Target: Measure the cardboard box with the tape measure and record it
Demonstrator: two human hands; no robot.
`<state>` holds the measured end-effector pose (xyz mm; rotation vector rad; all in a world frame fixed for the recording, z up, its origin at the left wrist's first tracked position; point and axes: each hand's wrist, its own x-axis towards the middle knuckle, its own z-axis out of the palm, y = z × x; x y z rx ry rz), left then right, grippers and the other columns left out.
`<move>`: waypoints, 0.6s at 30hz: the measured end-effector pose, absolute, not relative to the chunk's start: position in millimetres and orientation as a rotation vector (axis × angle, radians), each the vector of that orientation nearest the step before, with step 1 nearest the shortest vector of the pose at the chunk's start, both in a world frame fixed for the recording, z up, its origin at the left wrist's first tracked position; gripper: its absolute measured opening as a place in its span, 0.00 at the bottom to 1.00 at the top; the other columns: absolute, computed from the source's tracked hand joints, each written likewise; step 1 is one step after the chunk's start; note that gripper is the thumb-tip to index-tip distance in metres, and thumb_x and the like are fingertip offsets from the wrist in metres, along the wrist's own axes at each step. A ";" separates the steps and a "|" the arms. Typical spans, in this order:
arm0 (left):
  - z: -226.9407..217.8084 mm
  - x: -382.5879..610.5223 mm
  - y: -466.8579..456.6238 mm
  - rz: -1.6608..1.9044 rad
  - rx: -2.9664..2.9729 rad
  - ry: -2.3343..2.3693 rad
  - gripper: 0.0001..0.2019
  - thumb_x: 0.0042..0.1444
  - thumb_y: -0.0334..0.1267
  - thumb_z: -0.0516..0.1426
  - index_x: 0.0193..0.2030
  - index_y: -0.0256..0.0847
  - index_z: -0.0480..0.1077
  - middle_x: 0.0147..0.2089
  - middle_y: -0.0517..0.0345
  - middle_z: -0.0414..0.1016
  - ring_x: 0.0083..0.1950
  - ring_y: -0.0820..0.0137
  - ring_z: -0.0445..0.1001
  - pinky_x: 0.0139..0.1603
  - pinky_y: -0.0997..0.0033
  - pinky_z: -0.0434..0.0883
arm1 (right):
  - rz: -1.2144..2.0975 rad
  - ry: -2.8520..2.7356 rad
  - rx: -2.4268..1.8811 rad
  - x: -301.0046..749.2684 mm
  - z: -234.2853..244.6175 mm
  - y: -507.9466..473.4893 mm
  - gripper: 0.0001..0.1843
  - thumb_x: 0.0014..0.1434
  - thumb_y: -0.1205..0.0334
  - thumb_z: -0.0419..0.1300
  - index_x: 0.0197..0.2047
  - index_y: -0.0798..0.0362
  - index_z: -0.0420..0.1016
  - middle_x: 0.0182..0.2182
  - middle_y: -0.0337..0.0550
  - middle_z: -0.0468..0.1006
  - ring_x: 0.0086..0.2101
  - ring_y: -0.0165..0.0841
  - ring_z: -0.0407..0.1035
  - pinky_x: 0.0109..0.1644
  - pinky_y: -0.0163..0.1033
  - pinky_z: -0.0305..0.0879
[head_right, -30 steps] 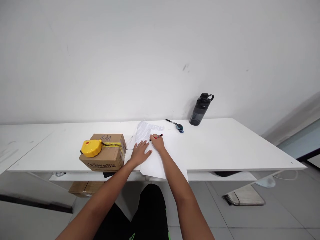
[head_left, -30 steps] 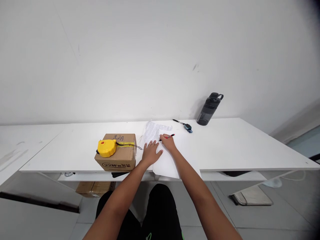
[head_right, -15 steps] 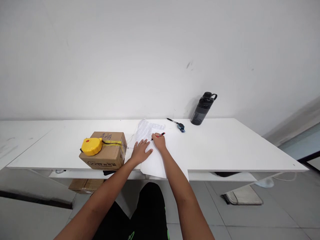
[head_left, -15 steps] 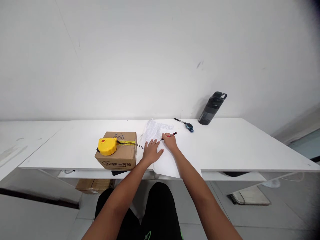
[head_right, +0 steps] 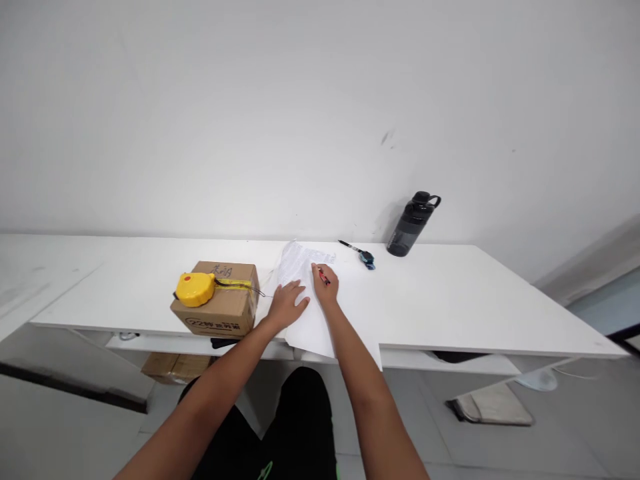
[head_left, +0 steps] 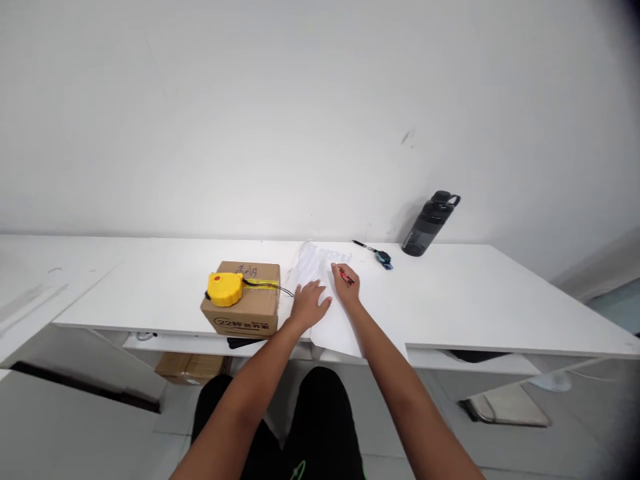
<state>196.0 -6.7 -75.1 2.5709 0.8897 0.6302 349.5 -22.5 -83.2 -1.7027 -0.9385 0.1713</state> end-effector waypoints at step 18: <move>17.1 -47.8 -32.9 1.422 1.634 1.195 0.28 0.61 0.55 0.52 0.63 0.45 0.58 0.68 0.46 0.60 0.69 0.58 0.59 0.65 0.53 0.62 | 0.430 -1.794 -1.177 206.9 40.4 -36.8 0.29 0.58 0.46 0.58 0.61 0.44 0.64 0.58 0.47 0.68 0.54 0.41 0.66 0.54 0.47 0.64</move>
